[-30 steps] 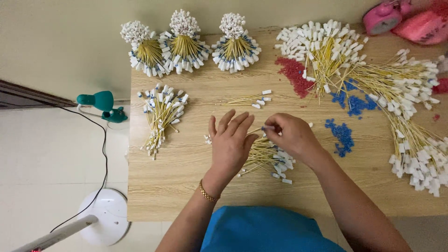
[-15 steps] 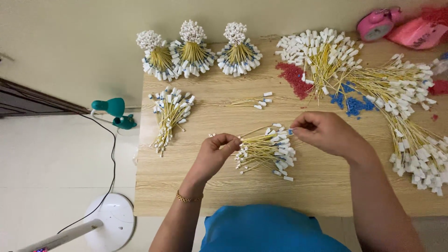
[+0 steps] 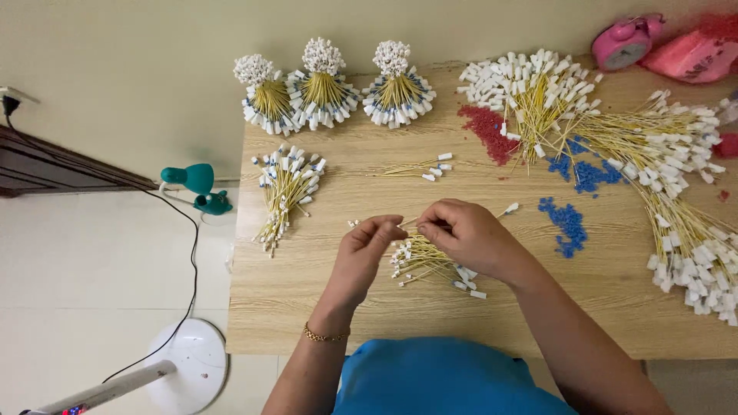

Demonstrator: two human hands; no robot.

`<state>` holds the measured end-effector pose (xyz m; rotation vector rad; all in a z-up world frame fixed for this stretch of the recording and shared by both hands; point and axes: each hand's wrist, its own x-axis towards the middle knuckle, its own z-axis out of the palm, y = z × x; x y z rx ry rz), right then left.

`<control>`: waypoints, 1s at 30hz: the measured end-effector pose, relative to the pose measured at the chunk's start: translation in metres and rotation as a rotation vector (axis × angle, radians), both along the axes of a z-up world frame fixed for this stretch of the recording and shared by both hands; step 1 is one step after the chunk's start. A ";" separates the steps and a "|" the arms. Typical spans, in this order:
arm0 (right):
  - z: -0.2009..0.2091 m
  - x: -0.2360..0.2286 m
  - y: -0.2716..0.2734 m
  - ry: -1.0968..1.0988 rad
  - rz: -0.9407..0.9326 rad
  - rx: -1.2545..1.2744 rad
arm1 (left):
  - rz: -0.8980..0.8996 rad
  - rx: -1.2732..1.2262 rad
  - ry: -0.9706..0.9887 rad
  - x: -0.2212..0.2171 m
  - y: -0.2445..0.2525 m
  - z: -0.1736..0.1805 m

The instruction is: Assembling small white plastic components onto thin yellow wires at a workstation.

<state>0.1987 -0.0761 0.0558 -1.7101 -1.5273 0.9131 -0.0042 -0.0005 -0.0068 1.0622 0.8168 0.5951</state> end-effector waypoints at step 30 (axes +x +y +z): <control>-0.008 -0.014 -0.002 0.224 -0.111 -0.015 | 0.103 0.317 0.034 0.010 -0.020 -0.018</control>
